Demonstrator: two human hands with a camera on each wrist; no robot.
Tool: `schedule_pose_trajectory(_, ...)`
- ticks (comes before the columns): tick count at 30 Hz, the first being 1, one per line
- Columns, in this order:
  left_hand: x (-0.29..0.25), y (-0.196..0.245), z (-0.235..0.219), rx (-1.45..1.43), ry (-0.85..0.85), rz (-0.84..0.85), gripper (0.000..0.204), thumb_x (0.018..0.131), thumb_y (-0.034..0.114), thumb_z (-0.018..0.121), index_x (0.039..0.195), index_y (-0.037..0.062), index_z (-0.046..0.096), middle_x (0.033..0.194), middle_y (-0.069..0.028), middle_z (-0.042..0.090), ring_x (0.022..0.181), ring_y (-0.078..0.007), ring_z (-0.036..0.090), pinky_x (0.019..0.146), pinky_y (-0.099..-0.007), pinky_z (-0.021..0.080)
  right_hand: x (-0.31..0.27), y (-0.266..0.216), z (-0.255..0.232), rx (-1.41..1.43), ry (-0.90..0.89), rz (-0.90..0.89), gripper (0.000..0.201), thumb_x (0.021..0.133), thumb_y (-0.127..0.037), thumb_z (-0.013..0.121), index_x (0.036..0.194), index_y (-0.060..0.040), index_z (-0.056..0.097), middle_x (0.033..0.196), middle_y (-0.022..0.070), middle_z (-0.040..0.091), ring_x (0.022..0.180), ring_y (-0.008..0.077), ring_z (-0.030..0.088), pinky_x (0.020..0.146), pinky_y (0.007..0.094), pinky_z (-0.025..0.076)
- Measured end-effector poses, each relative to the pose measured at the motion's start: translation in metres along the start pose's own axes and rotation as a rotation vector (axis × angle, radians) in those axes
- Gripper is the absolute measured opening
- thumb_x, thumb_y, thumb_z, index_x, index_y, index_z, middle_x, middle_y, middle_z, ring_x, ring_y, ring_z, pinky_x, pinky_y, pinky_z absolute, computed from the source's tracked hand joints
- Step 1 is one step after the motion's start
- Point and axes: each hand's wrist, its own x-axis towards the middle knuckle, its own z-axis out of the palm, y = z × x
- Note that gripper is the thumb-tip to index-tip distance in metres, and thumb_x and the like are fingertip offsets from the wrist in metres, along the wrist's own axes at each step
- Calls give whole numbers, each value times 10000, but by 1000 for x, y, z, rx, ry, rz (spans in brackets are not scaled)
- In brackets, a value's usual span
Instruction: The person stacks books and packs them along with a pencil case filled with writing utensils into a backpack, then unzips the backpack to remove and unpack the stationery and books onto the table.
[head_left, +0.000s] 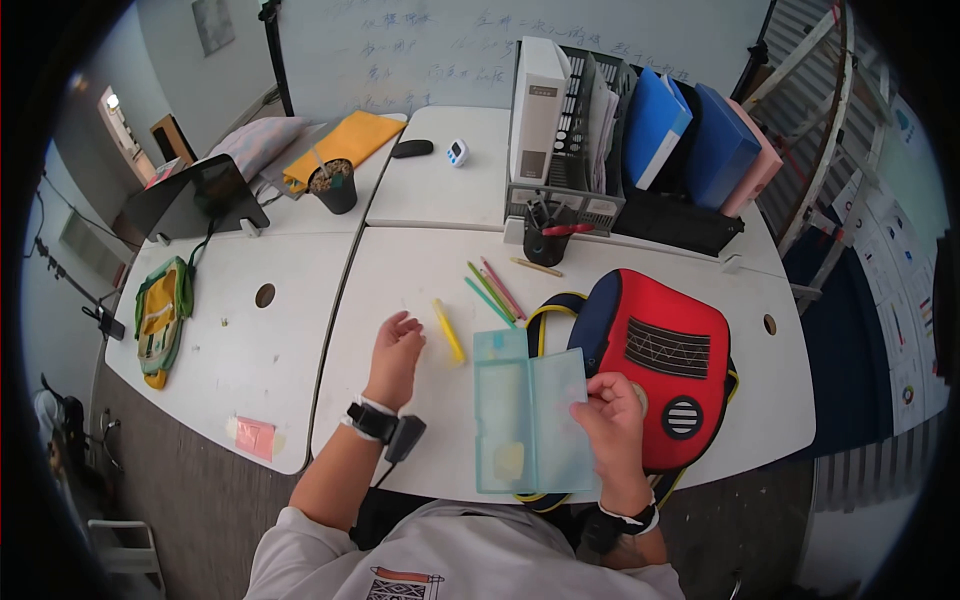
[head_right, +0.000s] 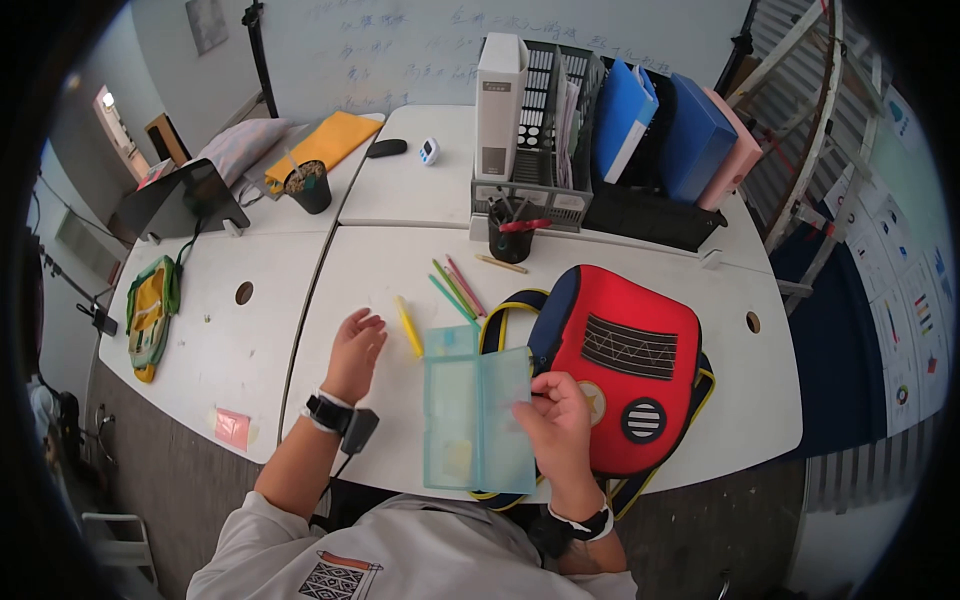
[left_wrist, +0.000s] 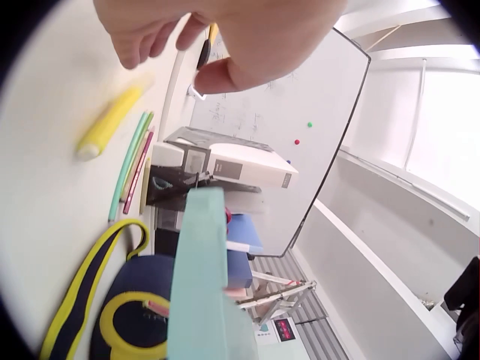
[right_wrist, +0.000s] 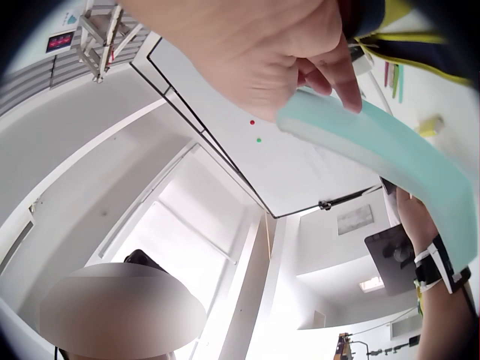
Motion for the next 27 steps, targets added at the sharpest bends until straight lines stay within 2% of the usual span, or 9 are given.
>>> schedule_pose_trajectory(5, -74, -1, 9, -373, -658, -349, 600, 964, 351, 526, 1491, 122, 353, 1421, -117, 499, 1328, -271, 468, 1051, -440, 428, 1, 28, 35, 217, -64, 33, 273, 888, 87, 626, 1091, -24, 482, 1035, 79, 618, 911, 141, 650, 752, 258, 537)
schedule_pose_trajectory(6, -89, 3, 14, -499, -637, -486, 782, 894, 301, 643, 1549, 155, 242, 1447, -109, 461, 1329, -274, 463, 1085, -450, 409, 0, 45, 35, 184, -168, -1, 285, 911, 57, 634, 1144, -29, 495, 1103, 66, 603, 986, 125, 615, 795, 246, 521)
schedule_pose_trajectory(9, -113, -5, 17, -361, -628, -368, 915, 807, 239, 747, 1546, 149, 216, 1466, -99, 424, 1328, -265, 460, 1102, -444, 399, -2, 26, 55, -632, -394, -424, 189, 962, -101, 605, 1144, -49, 616, 1195, 149, 564, 1113, 268, 581, 895, 362, 502)
schedule_pose_trajectory(10, -114, -4, 16, -389, -617, -394, 973, 746, 80, 787, 1533, 156, 220, 1420, -70, 449, 1313, -257, 474, 1095, -444, 417, -2, 28, 59, -632, -394, -421, 189, 962, -101, 605, 1144, -49, 616, 1195, 149, 564, 1113, 268, 581, 895, 362, 502)
schedule_pose_trajectory(12, -116, 4, 19, -260, -590, -380, 983, 715, -5, 736, 1533, 153, 214, 1410, -69, 449, 1315, -249, 471, 1095, -433, 415, -3, 29, 66, -950, -353, -658, 185, 963, -167, 600, 1099, -54, 653, 1209, 184, 555, 1133, 345, 564, 911, 416, 493)
schedule_pose_trajectory(15, -118, 8, 20, -51, -552, -315, 1002, 663, -124, 627, 1532, 146, 207, 1391, -64, 448, 1304, -236, 475, 1087, -413, 415, 9, 33, 55, -924, -353, -669, 248, 939, -159, 634, 1155, -40, 612, 1251, 169, 552, 1141, 368, 565, 913, 424, 495)
schedule_pose_trajectory(19, -130, 16, 25, 157, -583, -260, 1023, 691, -121, 559, 1572, 134, 108, 1363, -83, 450, 1294, -214, 453, 1070, -362, 389, 18, 22, 64, -562, -183, -284, 373, 904, -175, 698, 1211, -19, 556, 1236, 168, 555, 1147, 348, 573, 901, 400, 515)
schedule_pose_trajectory(21, -136, 21, 29, 287, -587, -198, 1029, 685, -120, 558, 1575, 130, 104, 1385, -92, 429, 1307, -224, 437, 1079, -364, 371, 26, 17, 70, -345, -170, -78, 432, 882, -112, 731, 1232, 11, 509, 1161, 142, 577, 1170, 230, 582, 858, 333, 557)
schedule_pose_trajectory(27, -138, 10, 20, 594, -587, 23, 1033, 702, -91, 568, 1581, 89, 56, 1408, -122, 388, 1340, -247, 380, 1113, -367, 305, 47, 19, 74, -389, -210, -5, 419, 831, -70, 718, 1198, 47, 554, 1083, 139, 644, 857, 156, 685, 728, 264, 557)
